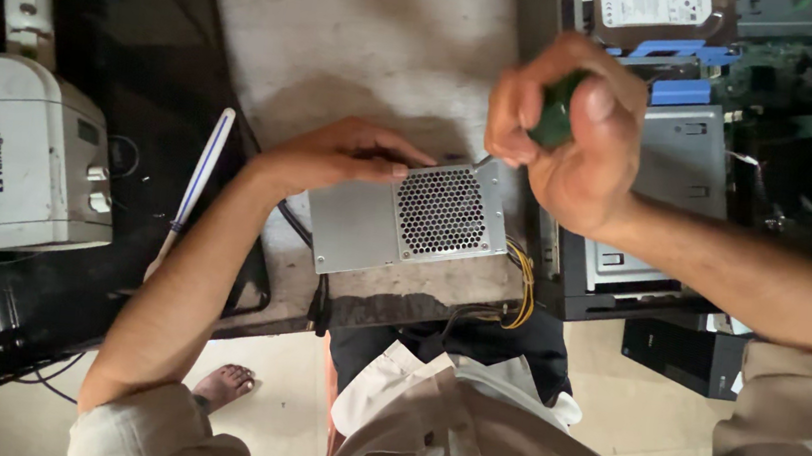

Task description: The person repairs a desktop computer on a workbench. They use a screwdriver to unscrew and remove parts from the open case, handle and install memory modules onto the motherboard, and lift the power supply unit out of the chassis, working on internal components throughout.

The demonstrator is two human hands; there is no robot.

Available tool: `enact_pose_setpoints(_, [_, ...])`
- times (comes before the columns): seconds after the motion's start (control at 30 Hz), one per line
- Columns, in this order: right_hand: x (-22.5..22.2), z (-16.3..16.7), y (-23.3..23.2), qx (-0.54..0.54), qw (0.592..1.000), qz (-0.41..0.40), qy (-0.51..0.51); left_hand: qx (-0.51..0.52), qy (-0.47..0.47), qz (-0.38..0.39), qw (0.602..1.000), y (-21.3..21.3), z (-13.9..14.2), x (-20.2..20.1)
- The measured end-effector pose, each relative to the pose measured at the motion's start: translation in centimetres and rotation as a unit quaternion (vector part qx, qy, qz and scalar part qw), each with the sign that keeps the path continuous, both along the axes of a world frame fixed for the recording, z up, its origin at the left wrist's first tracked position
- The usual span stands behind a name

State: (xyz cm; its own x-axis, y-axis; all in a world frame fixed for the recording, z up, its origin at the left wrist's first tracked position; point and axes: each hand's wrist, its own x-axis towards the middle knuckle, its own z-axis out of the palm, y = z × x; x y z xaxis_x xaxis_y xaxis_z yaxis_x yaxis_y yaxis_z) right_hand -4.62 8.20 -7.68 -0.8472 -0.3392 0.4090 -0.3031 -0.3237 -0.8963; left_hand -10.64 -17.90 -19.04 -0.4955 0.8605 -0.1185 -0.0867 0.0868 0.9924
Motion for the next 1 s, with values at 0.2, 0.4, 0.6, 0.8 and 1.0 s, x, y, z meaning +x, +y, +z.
enact_pose_setpoints(0.2, [0.2,0.6,-0.4,0.031,0.999,-0.005,0.009,0.013,0.012,-0.004,1.000,0.1,-0.4,-0.1])
enact_pose_setpoints(0.4, [-0.5,1.6,-0.1,0.031,0.999,-0.029,-0.014,0.008,0.000,-0.005,1.000,0.1,-0.2,-0.1])
enact_pose_setpoints(0.6, [-0.3,1.6,-0.1,0.033,0.999,-0.017,-0.011,-0.010,0.004,-0.002,1.000,0.2,0.5,0.2])
enact_pose_setpoints(0.8, [-0.3,1.6,0.0,0.025,0.999,-0.007,-0.023,-0.030,0.014,0.007,0.999,0.2,0.9,0.3])
enact_pose_setpoints(1.0, [-0.3,1.5,0.3,0.038,0.999,-0.008,-0.022,-0.018,-0.009,0.003,1.000,0.3,0.9,0.3])
